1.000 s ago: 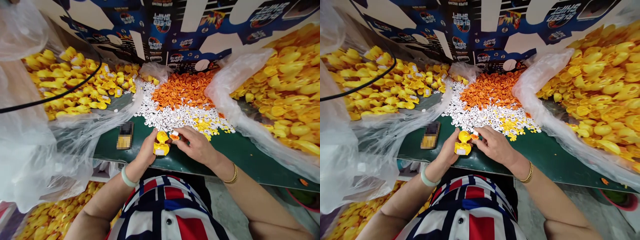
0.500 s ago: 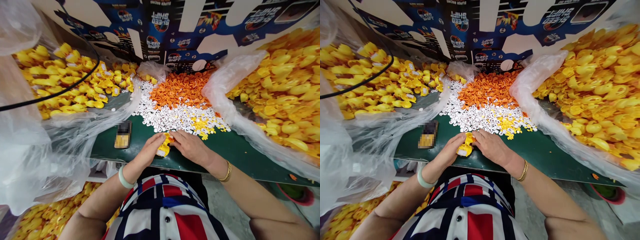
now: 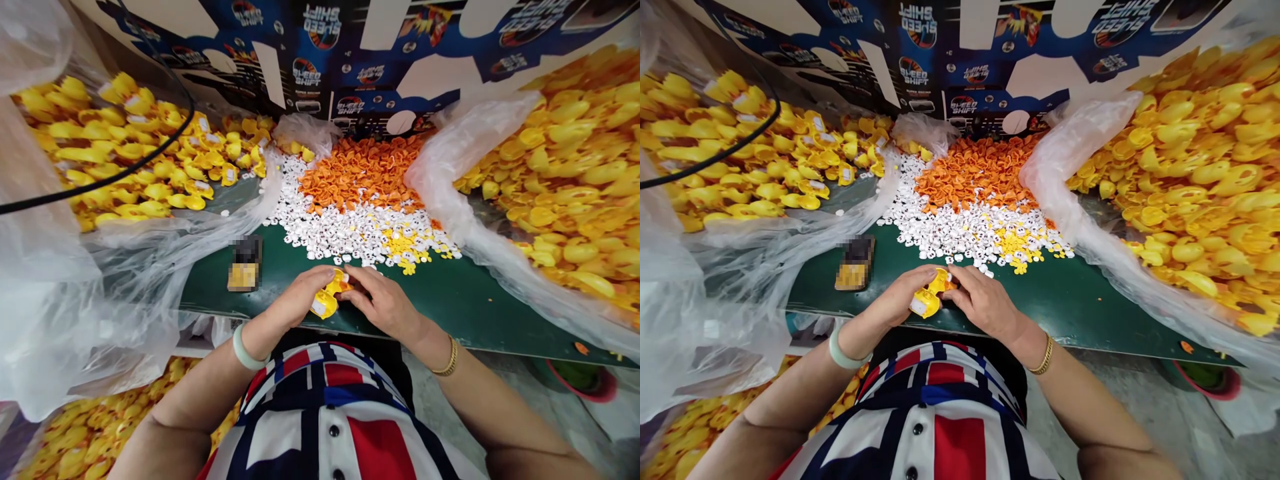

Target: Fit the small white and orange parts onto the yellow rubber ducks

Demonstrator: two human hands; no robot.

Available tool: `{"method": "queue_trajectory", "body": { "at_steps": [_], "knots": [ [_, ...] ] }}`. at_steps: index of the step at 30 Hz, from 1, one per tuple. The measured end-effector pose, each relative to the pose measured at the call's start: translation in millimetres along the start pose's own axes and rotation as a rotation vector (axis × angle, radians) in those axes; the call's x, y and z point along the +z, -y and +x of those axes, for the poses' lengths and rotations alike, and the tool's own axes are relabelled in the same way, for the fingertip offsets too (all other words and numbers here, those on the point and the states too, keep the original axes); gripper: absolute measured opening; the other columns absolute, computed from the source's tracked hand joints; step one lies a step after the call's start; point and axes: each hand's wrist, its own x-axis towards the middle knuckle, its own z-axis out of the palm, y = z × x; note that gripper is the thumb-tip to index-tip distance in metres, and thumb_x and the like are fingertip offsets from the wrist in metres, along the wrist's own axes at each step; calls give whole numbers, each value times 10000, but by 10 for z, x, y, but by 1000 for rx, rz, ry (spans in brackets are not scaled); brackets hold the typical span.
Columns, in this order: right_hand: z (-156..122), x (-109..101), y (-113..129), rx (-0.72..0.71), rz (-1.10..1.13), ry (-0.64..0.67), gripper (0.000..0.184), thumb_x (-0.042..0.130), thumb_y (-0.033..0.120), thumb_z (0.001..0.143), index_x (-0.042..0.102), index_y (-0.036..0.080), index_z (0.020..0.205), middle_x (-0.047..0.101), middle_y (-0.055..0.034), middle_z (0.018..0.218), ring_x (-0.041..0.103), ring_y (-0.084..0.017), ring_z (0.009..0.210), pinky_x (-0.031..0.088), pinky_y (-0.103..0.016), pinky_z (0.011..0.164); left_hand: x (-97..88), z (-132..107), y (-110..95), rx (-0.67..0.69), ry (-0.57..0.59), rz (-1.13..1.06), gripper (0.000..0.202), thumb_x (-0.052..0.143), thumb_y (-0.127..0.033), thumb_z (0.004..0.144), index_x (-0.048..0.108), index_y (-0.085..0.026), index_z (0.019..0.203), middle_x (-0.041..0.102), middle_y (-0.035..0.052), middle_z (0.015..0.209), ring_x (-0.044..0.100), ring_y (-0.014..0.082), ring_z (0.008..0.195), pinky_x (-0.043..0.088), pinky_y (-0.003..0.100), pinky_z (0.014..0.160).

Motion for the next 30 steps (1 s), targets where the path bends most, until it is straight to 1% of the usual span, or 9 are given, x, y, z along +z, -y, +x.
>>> {"method": "queue_trajectory", "body": {
  "at_steps": [6,8,10,13,16,18,22,25,30],
  "knots": [
    [-97,128,39,-36,2,-112,384,464,218,1009,494,169,1389,667,-114,1016,643,-218,881,567,-360,769,91,-32,58,0,10,-42,241,699,-344,781,716,-141,911,695,53,888,617,160,759,473,263,692],
    [-116,129,34,-39,25,-107,374,468,221,1008,502,167,1377,669,-114,1021,642,-214,884,567,-359,771,110,-70,57,-53,90,-74,323,700,-391,798,703,-153,1017,698,65,938,644,169,737,494,276,669],
    [-143,85,19,-24,61,-84,366,486,244,1007,506,181,1367,674,-104,1033,646,-209,899,565,-355,782,111,-95,42,-132,179,-108,470,689,-439,815,647,-170,1198,700,82,960,666,184,672,508,294,614],
    [-226,-52,-80,70,76,-119,328,525,266,995,540,208,1318,684,-72,1012,659,-189,892,558,-330,795,75,-67,-4,-144,177,-168,605,667,-423,835,532,-177,1371,686,70,857,672,195,609,507,288,554],
    [-343,-218,-290,257,-88,-239,187,532,243,984,637,214,1136,685,-59,971,665,-192,890,538,-332,810,30,41,-77,-64,101,-244,639,643,-351,839,461,-189,1429,661,51,813,669,198,610,512,281,526],
    [-397,-300,-443,342,-233,-224,164,529,236,976,665,216,1066,686,-66,991,668,-209,917,527,-337,803,25,136,-124,-39,109,-263,629,624,-320,833,453,-199,1426,653,50,811,668,205,614,507,278,501],
    [-368,-323,-642,382,-410,-40,196,528,278,980,683,235,1093,688,-62,1025,664,-215,951,509,-312,731,98,313,-152,-15,172,-286,540,608,-331,819,508,-190,1330,639,46,783,667,213,605,490,267,473],
    [-287,-270,-715,387,-456,9,194,548,321,977,691,235,1076,685,-53,1003,657,-208,942,489,-297,695,152,393,-117,-2,131,-289,529,635,-351,783,526,-170,1268,638,40,759,666,210,595,497,268,483],
    [-210,-227,-787,373,-462,1,187,532,305,980,697,221,954,676,-51,914,651,-203,898,474,-297,689,139,423,-92,28,33,-304,474,653,-420,793,565,-154,1176,645,38,747,661,191,625,538,291,576]
  ]
}}
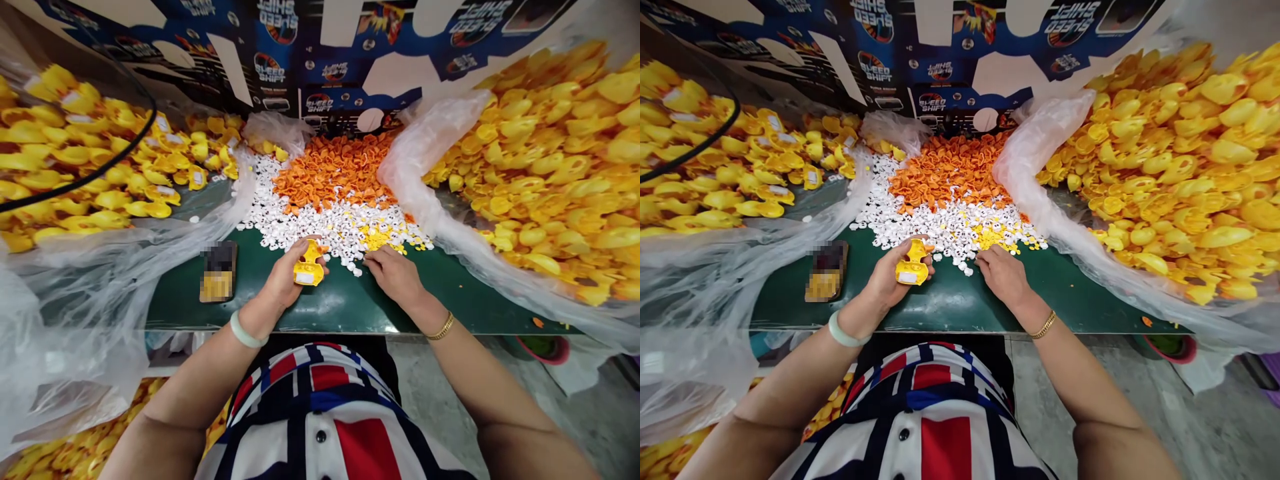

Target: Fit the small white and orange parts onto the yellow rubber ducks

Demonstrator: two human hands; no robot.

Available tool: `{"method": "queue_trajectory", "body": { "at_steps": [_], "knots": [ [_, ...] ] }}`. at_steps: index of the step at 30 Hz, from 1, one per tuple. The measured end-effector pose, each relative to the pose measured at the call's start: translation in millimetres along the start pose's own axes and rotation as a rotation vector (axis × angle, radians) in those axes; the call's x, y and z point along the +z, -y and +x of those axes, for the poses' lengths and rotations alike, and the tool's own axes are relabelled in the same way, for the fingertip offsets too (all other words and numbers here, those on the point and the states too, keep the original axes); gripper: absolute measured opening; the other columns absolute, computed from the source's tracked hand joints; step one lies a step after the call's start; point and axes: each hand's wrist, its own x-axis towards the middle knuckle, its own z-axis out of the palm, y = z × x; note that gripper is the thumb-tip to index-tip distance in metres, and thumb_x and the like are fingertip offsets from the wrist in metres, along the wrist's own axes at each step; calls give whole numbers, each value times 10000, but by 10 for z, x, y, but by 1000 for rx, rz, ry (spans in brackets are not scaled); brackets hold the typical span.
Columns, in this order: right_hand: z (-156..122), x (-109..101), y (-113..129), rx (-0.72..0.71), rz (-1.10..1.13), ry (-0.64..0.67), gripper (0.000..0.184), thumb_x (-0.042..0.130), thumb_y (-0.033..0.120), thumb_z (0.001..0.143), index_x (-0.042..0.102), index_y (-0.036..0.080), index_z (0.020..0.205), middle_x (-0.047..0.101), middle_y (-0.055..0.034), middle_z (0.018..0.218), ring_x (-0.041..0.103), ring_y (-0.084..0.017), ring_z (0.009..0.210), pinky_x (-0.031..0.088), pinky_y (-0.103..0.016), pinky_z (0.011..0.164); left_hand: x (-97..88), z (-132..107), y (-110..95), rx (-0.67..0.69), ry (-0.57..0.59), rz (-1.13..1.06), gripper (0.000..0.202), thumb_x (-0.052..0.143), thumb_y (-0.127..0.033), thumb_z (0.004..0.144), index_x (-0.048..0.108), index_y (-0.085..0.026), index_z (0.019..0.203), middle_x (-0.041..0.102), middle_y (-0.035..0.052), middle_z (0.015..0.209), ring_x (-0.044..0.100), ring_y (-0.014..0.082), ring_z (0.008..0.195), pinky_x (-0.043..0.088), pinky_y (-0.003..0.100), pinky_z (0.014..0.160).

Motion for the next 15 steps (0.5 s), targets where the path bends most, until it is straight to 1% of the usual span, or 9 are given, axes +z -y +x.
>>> {"method": "queue_trajectory", "body": {
  "at_steps": [3,6,8,12,14,15],
  "knots": [
    [42,-10,-25,-1,17,20,185,541,321,971,685,210,938,669,-63,910,646,-219,891,471,-315,674,-3,-5,-15,1,-36,-28,452,661,-434,794,585,-151,1138,639,36,741,639,173,617,529,280,573],
    [88,-33,-59,15,107,57,158,569,334,951,676,218,955,672,-54,942,648,-216,890,479,-321,684,5,-6,-13,-3,-30,-42,459,682,-426,784,593,-145,1135,639,37,759,632,168,620,527,283,574],
    [100,-47,-64,21,120,71,147,568,317,947,677,219,958,671,-54,949,649,-214,891,479,-318,684,7,-5,-8,-4,-20,-40,463,695,-416,779,594,-144,1140,638,38,771,632,167,627,528,285,577],
    [36,-75,4,-52,29,76,184,526,294,970,687,204,973,675,-67,939,652,-214,878,467,-310,659,-1,-11,-8,-25,-15,-39,474,701,-415,778,587,-151,1155,639,38,778,633,168,640,531,286,590],
    [-29,-90,45,-82,36,70,214,489,282,989,690,209,985,686,-59,935,660,-203,883,471,-302,677,-8,-17,-11,-25,-19,-42,480,701,-419,773,585,-152,1155,639,38,771,632,168,634,528,285,592],
    [-62,-97,54,-74,56,58,223,477,276,994,691,213,984,692,-53,932,665,-197,888,475,-298,692,-12,-19,-12,-22,-24,-44,480,701,-420,770,584,-152,1151,637,37,762,631,169,629,525,284,590]
  ]
}}
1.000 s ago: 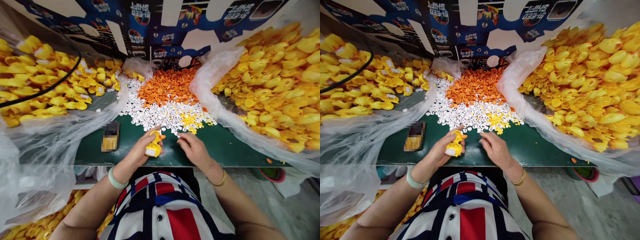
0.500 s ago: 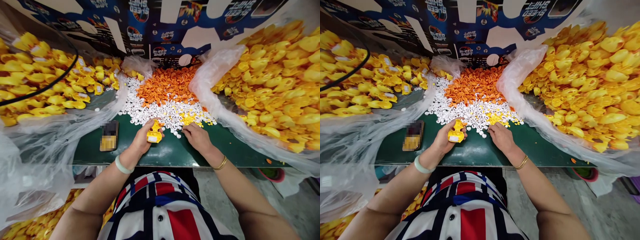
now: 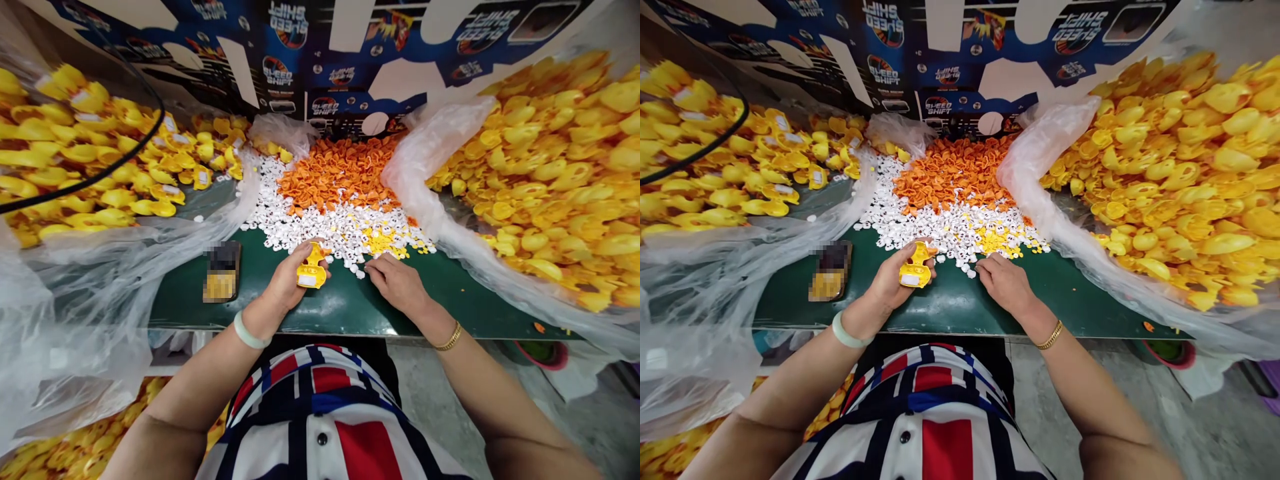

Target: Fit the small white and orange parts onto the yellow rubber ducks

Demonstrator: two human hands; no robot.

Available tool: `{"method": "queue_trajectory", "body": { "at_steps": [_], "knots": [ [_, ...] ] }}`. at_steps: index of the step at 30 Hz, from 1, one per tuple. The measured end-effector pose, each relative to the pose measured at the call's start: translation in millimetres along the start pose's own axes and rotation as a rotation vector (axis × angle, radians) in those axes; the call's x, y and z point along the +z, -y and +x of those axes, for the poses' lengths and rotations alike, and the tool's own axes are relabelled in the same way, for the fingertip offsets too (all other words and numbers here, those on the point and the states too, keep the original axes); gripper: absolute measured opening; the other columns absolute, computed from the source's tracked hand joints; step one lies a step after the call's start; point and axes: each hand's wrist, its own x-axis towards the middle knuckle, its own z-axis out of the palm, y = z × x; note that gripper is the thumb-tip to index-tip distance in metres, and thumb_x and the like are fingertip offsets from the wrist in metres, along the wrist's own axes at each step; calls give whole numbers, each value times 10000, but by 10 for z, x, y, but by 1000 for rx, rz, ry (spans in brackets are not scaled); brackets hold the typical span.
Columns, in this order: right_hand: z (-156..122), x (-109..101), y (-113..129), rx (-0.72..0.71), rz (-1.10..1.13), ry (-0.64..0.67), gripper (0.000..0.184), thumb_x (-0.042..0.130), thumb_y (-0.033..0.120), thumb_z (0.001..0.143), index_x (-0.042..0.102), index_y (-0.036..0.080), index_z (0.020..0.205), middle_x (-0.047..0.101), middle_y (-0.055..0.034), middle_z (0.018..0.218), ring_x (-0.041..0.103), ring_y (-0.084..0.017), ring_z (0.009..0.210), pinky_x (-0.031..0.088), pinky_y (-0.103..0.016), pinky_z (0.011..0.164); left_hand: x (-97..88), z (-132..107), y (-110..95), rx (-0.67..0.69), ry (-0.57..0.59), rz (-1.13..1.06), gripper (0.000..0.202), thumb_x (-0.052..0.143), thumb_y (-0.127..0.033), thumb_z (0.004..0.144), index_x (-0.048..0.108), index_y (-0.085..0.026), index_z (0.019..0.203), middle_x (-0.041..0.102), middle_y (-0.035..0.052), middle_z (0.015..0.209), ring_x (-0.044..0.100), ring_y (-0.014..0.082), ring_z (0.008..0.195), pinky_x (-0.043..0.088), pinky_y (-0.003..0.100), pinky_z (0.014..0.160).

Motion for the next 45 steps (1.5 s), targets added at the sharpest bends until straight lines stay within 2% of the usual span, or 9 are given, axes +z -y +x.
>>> {"method": "queue_trajectory", "body": {
  "at_steps": [7,13,16,18,22,26,30,36,45],
  "knots": [
    [-203,-49,-91,187,72,-251,228,493,323,979,692,213,995,721,-70,949,681,-216,896,509,-321,745,5,-3,5,11,-19,-8,465,692,-406,772,573,-149,1142,631,36,747,627,170,625,522,279,575],
    [-151,-5,122,205,263,-119,232,502,325,959,708,219,955,734,-58,917,695,-216,854,532,-348,752,29,6,22,13,-17,-1,455,695,-386,767,574,-153,1139,629,31,767,635,166,636,530,279,577],
    [-46,-4,165,290,530,-70,287,480,381,969,684,214,1082,750,-45,929,673,-165,659,541,-313,629,25,0,22,26,-30,3,448,704,-372,757,579,-155,1128,639,34,811,636,159,635,531,276,572],
    [-14,-52,90,343,589,-104,313,465,395,975,662,205,1127,749,-48,950,651,-149,610,533,-301,587,19,-9,16,30,-36,-4,449,705,-377,758,578,-157,1128,641,33,810,636,157,633,529,274,571],
    [-96,-176,-149,300,185,-201,245,501,336,963,693,208,1045,718,-79,1008,677,-223,891,531,-342,721,14,-10,14,22,-33,-10,445,706,-378,758,577,-158,1123,636,30,790,636,160,637,530,276,578],
    [-229,-160,-201,213,-106,-117,222,534,311,958,709,227,1065,690,-85,1004,633,-256,954,503,-349,679,21,12,34,11,-32,6,436,704,-369,762,579,-155,1121,637,33,798,637,163,647,546,297,601],
    [-263,-61,-140,107,-86,-86,248,513,321,979,722,260,1096,686,-76,1004,617,-248,953,500,-353,671,25,11,36,2,-20,24,440,702,-375,763,577,-157,1123,646,41,824,638,162,646,538,294,593],
    [-264,-82,-120,112,31,-201,238,498,283,987,716,256,1080,700,-57,1022,634,-230,985,521,-372,781,28,0,15,10,-47,23,461,702,-397,757,578,-156,1130,641,38,805,631,164,646,525,281,571],
    [-24,-86,42,-92,-170,-18,209,530,276,976,727,234,917,655,-70,866,553,-232,840,433,-362,697,21,8,27,22,-48,-13,465,720,-396,755,578,-156,1127,643,37,831,635,160,654,530,281,582]
  ]
}}
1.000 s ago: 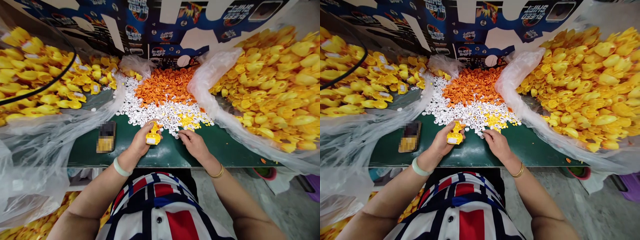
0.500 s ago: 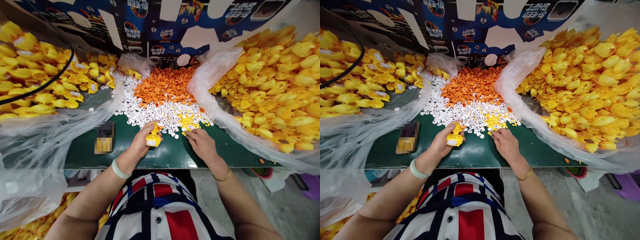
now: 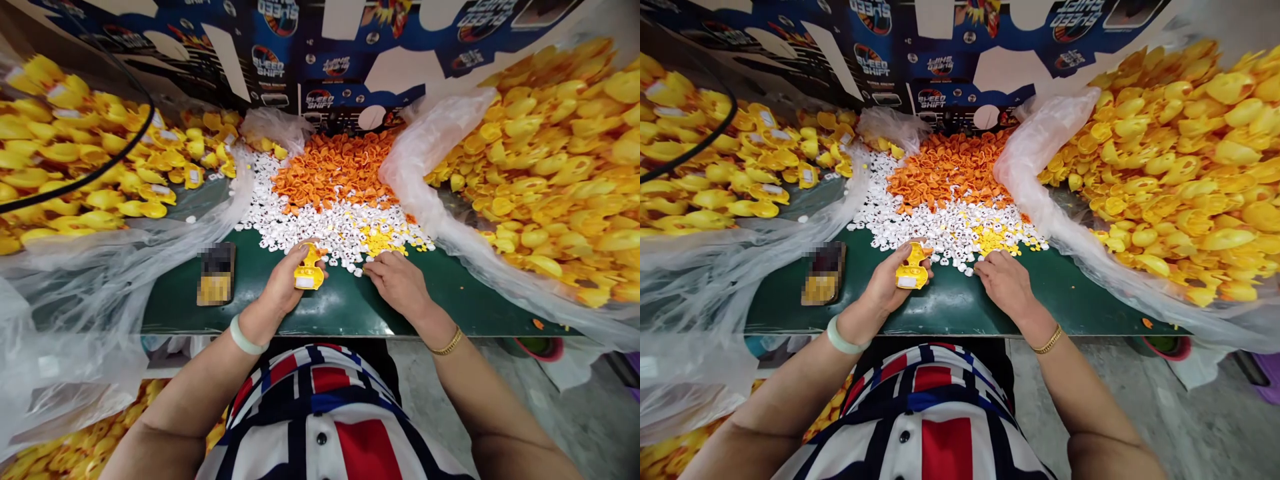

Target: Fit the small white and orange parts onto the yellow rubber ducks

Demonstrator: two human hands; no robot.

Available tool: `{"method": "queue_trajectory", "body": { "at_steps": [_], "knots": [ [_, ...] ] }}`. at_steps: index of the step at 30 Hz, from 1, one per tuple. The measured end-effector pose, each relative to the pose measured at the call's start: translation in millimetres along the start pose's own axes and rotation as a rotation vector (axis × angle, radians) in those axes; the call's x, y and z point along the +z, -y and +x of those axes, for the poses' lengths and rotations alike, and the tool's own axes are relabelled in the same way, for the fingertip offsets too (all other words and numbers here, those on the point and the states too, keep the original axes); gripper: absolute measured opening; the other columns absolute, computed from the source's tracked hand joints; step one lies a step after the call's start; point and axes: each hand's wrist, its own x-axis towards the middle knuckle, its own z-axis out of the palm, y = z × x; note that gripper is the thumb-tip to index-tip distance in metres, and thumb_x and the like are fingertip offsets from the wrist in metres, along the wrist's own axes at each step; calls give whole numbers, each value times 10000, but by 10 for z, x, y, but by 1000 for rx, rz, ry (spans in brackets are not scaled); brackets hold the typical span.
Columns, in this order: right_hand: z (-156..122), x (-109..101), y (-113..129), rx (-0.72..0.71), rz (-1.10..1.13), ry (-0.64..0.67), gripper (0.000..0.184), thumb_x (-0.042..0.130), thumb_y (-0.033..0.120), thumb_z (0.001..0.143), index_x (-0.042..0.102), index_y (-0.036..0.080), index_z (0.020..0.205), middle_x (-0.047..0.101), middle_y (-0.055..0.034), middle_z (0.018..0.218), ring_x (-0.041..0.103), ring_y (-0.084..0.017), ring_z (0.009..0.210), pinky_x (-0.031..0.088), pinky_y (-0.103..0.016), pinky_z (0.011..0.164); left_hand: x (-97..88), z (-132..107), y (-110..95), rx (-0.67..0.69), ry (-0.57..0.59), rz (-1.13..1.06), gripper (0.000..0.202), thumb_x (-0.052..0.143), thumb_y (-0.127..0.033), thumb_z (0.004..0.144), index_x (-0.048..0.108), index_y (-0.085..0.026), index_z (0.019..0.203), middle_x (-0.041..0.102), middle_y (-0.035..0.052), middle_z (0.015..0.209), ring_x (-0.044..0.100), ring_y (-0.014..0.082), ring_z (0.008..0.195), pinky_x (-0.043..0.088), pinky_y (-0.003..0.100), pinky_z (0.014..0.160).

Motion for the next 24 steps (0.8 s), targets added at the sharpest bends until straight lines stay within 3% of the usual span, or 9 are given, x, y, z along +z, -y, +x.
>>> {"method": "queue_trajectory", "body": {
  "at_steps": [4,9,14,19,24],
  "knots": [
    [49,22,-3,-75,-92,22,210,510,207,945,700,193,857,628,-91,822,543,-248,837,428,-381,731,-41,17,10,12,9,-38,439,697,-430,792,586,-165,1124,652,42,829,646,170,655,518,280,572],
    [67,-13,273,-2,1,-228,188,498,172,939,679,190,891,648,-79,858,586,-212,845,444,-336,711,-52,40,22,21,-61,-108,376,678,-439,824,596,-169,1072,651,37,814,647,170,678,539,299,625],
    [175,-44,691,-324,72,-379,125,563,162,923,677,188,967,664,-52,871,564,-182,802,435,-316,689,-64,41,54,56,-40,-124,373,666,-460,846,618,-165,1069,664,41,821,655,167,697,543,292,654],
    [282,22,808,-435,-21,-360,126,568,183,943,680,164,999,652,-48,849,520,-179,742,416,-340,657,-79,39,72,47,-55,-127,378,670,-451,850,624,-156,1081,666,41,791,639,145,659,502,236,590],
    [224,38,833,-492,-84,-316,234,525,142,955,651,109,1149,657,-65,863,522,-191,732,436,-355,612,-94,57,63,32,-76,-130,377,686,-440,836,625,-159,1079,666,41,788,652,162,670,514,255,604]
  ]
}}
